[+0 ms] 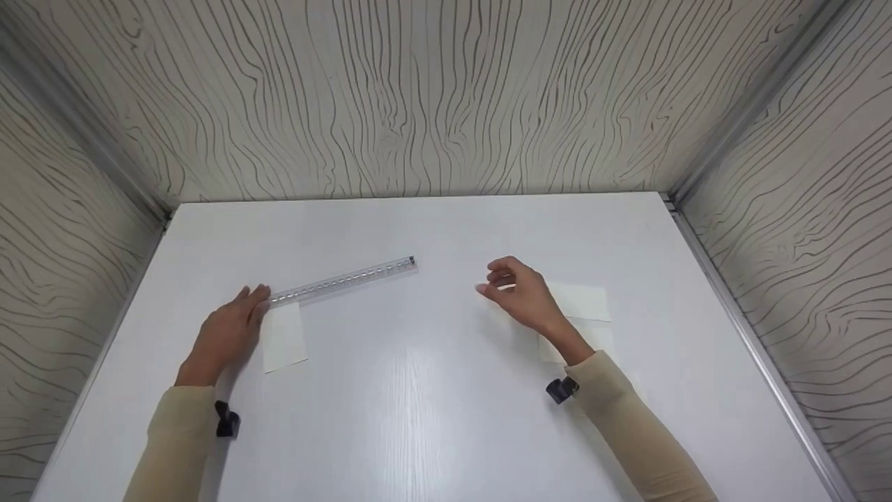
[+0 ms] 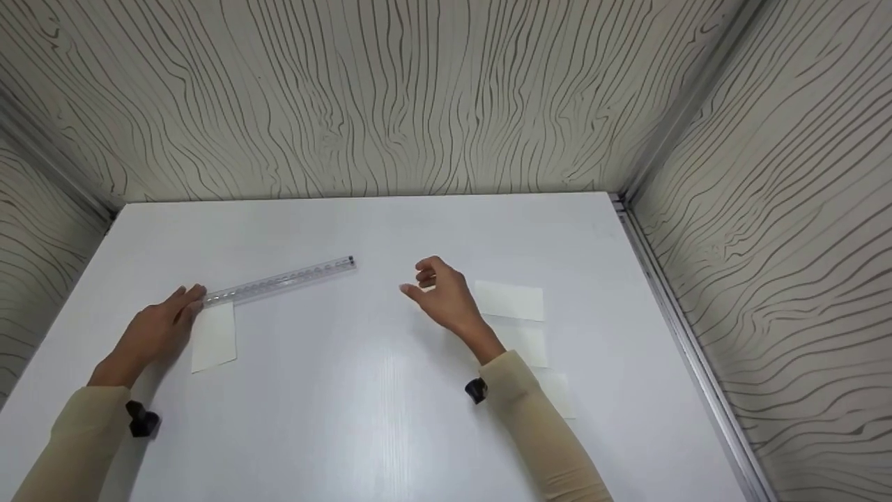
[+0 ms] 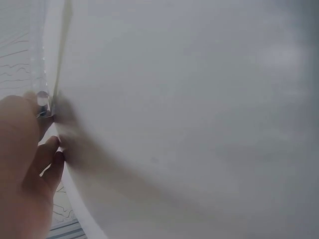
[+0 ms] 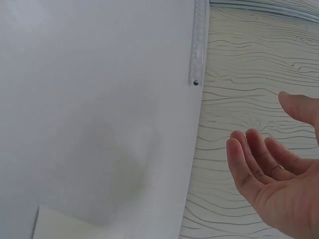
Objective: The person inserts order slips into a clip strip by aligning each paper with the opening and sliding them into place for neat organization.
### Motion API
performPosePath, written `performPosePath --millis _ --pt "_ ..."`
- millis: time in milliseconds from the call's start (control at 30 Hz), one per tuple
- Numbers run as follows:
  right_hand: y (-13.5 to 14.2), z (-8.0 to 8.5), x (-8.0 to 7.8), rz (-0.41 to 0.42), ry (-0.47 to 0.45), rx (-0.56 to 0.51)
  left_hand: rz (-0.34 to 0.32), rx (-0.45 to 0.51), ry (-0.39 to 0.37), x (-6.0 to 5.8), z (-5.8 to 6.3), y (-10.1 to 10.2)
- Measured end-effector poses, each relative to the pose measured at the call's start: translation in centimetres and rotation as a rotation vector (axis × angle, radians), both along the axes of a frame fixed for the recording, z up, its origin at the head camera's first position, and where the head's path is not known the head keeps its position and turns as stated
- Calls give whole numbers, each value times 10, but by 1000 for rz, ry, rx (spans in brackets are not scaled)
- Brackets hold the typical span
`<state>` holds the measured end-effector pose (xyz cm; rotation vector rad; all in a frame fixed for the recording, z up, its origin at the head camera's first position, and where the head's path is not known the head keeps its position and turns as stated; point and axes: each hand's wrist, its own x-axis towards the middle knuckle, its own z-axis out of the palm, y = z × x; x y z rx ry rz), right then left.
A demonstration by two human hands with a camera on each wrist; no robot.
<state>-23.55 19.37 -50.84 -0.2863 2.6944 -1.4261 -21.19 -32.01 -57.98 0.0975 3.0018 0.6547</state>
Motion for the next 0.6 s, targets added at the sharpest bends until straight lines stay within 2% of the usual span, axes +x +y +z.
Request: performPosePath --millis 267,600 --pt "39 -11 0 -72 -39 36 1 -16 -5 -1 -2 -1" --pt "86 -21 -2 -73 -13 121 5 7 8 -1 -5 0"
